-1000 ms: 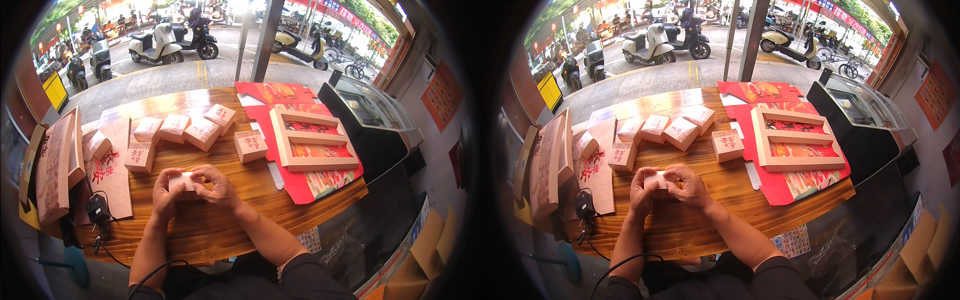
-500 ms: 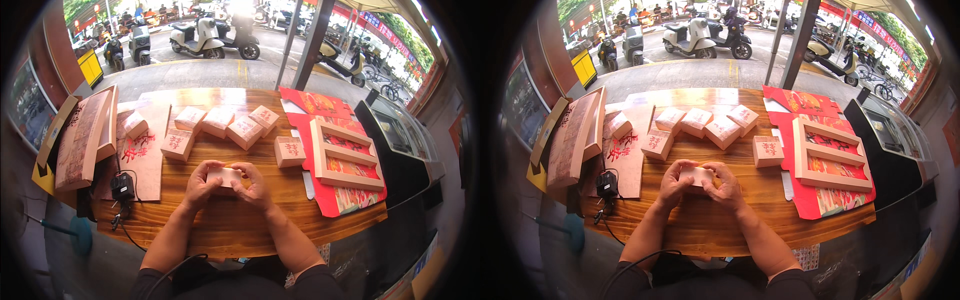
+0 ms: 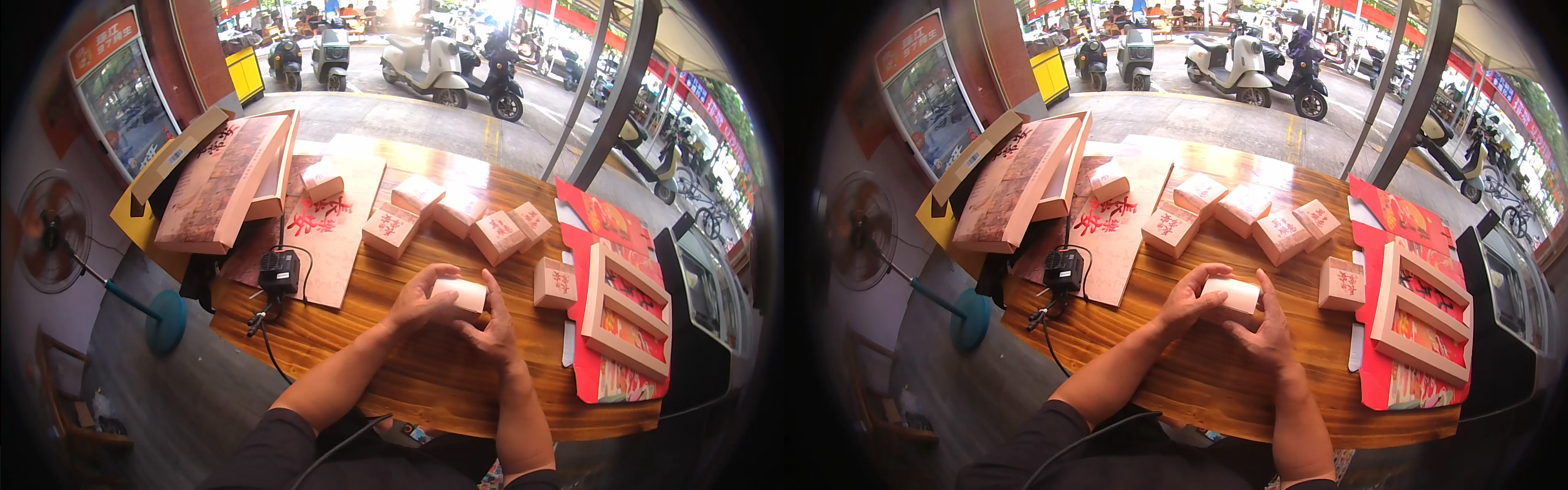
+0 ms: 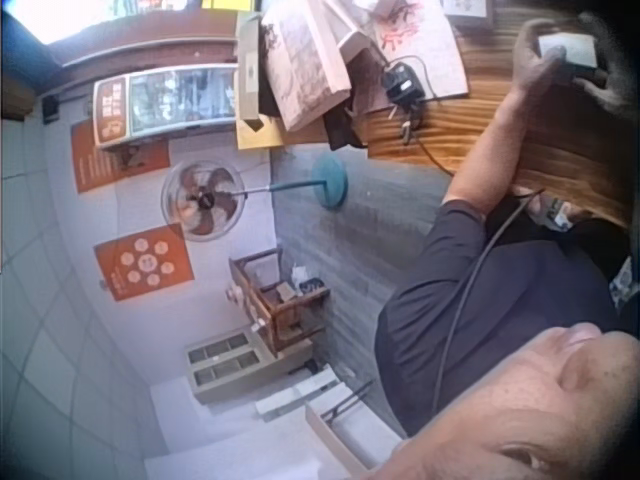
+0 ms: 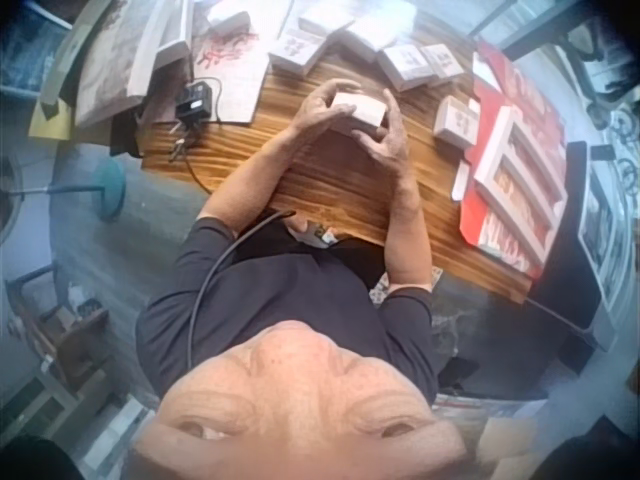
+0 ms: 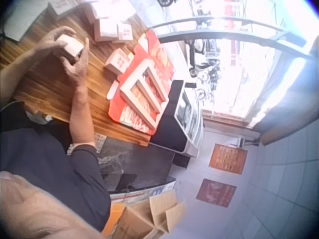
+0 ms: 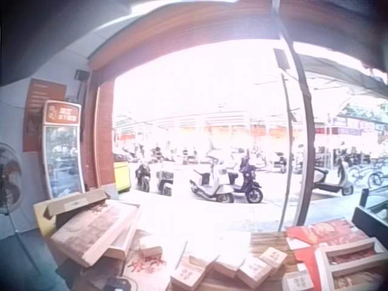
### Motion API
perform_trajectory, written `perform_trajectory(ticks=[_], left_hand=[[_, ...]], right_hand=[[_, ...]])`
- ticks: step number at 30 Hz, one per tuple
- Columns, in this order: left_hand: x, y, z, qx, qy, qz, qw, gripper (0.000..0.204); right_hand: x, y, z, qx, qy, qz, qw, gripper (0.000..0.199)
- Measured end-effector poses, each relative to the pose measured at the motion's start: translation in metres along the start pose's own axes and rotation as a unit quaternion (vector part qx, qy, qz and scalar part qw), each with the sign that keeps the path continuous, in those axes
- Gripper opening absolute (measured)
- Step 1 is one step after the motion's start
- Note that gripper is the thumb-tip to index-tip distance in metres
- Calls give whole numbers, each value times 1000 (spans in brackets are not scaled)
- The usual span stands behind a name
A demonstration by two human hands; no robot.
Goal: The person folds cardboard pieces into small square boxes by hand on a wooden table.
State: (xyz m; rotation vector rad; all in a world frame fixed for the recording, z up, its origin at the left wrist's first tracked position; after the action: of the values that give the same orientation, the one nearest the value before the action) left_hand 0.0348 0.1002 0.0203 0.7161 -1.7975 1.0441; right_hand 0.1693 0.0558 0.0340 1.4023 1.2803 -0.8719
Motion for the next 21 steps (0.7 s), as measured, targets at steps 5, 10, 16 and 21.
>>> perform_trajectory(ticks=[5, 10, 16, 21], left_hand=[[-3, -1, -3, -1, 3, 20, 1000, 56], [0, -3, -3, -15, 4, -14, 1000, 65], [9, 1, -3, 20, -23, 46, 998, 66], [3, 15, -4, 64, -38, 66, 995, 56]], right_hand=[[11, 4, 0, -1, 8, 73, 997, 97], [20, 8, -1, 7, 23, 116, 993, 95], [16, 14, -4, 29, -1, -63, 998, 86], [11, 10, -4, 27, -33, -184, 982, 83]])
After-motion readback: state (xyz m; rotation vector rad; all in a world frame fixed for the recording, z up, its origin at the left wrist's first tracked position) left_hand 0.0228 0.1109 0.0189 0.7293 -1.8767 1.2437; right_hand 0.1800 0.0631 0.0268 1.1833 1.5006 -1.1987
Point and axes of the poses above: each hand's wrist, its own z-axis away from the middle knuckle, its own y-axis out of the back of the hand, x = y × z, the point moved 10 cm from there along -z, towards the middle knuckle, and after that the axes turned 3 degrees about -y, right-handed, at the moved point
